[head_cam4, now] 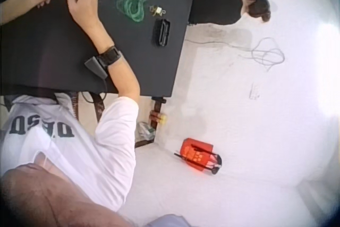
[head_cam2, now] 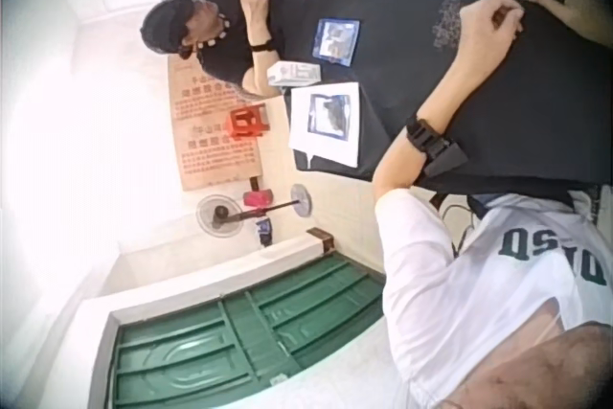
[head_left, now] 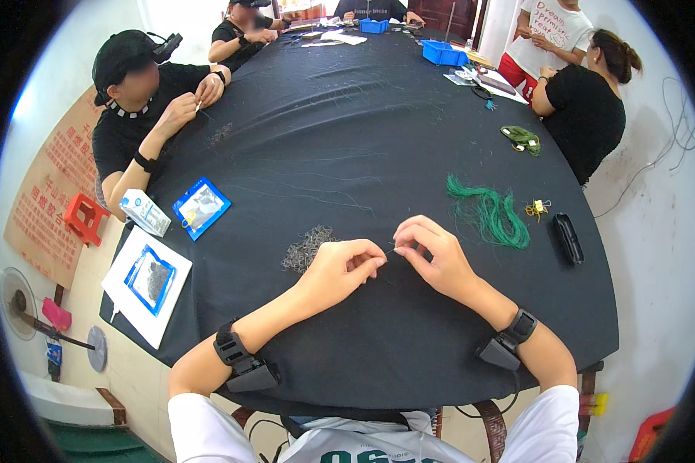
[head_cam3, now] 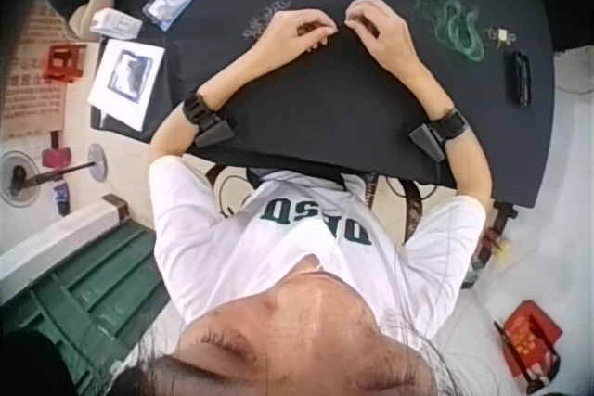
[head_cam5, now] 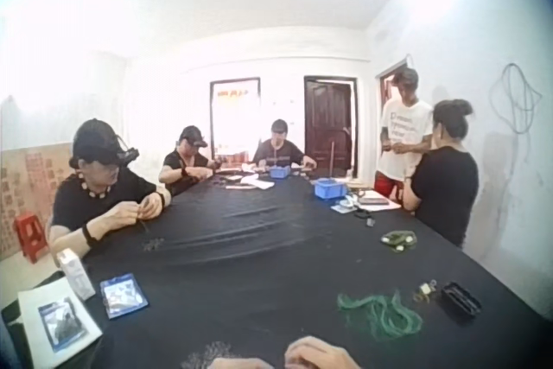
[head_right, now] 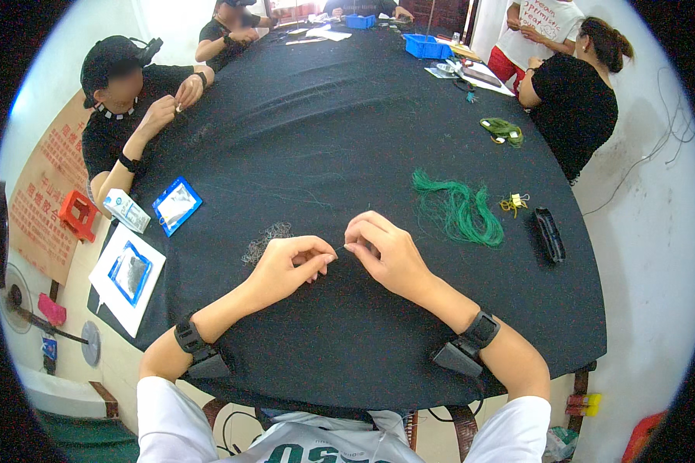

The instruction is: The person threads small metal components onto a thin green line while working at a table with others.

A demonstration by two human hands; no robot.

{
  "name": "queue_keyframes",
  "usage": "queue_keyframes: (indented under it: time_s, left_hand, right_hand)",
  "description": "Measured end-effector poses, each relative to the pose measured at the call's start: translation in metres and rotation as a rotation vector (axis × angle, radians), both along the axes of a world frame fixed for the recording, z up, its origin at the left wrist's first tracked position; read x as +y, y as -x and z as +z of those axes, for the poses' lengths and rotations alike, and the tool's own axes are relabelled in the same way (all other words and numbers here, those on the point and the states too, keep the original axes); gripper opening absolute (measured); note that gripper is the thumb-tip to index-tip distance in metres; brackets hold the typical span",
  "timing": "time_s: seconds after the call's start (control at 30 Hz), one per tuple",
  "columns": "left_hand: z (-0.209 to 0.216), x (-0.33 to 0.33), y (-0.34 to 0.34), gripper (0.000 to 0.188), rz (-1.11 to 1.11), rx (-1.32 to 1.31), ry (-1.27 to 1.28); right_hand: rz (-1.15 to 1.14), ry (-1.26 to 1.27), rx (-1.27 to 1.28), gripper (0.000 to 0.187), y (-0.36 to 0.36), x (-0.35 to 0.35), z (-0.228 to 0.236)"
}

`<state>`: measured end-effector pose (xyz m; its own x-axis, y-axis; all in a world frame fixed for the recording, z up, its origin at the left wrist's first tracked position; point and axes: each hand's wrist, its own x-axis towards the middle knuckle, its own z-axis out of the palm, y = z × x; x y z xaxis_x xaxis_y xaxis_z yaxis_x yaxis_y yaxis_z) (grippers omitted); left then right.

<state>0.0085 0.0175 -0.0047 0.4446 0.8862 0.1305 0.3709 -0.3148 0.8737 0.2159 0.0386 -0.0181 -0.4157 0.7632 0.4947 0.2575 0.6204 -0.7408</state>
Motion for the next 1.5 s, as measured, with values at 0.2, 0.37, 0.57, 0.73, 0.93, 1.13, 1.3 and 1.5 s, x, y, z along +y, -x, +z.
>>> queue_keyframes:
  time_s: [0.2, 0.37, 0.57, 0.73, 0.93, 1.13, 1.3, 1.5]
  left_hand:
    - [0.003, -0.003, 0.001, 0.012, 0.062, -0.096, -0.022]
    - [0.005, -0.003, 0.008, 0.013, 0.072, -0.070, 0.043]
    - [0.004, -0.002, 0.013, 0.014, 0.128, -0.087, 0.042]
    - [0.002, -0.001, 0.016, 0.013, 0.156, -0.039, -0.036]
    - [-0.001, 0.003, 0.015, 0.011, 0.202, -0.046, -0.175]
    - [0.000, 0.003, 0.018, 0.010, 0.197, 0.017, -0.199]
    - [-0.005, -0.001, 0.015, 0.008, 0.116, 0.116, -0.390]
    - [-0.009, -0.002, 0.008, 0.008, -0.014, 0.091, -0.634]
  right_hand:
    - [0.059, 0.283, 0.064, 0.002, -0.003, -0.002, -0.002]
    - [-0.045, 0.357, 0.167, 0.002, -0.006, 0.001, -0.006]
    - [-0.395, 0.127, -0.004, 0.002, -0.016, 0.009, -0.008]
    - [-0.509, 0.078, -0.056, 0.003, -0.019, 0.011, -0.008]
    - [-0.641, -0.159, -0.171, 0.003, -0.036, 0.022, -0.016]
    - [-0.694, -0.391, -0.338, 0.026, -0.027, 0.019, -0.003]
    - [-0.218, -0.573, -0.266, 0.043, -0.015, 0.000, 0.019]
    - [0.139, 0.178, 0.006, 0.047, 0.010, -0.022, 0.003]
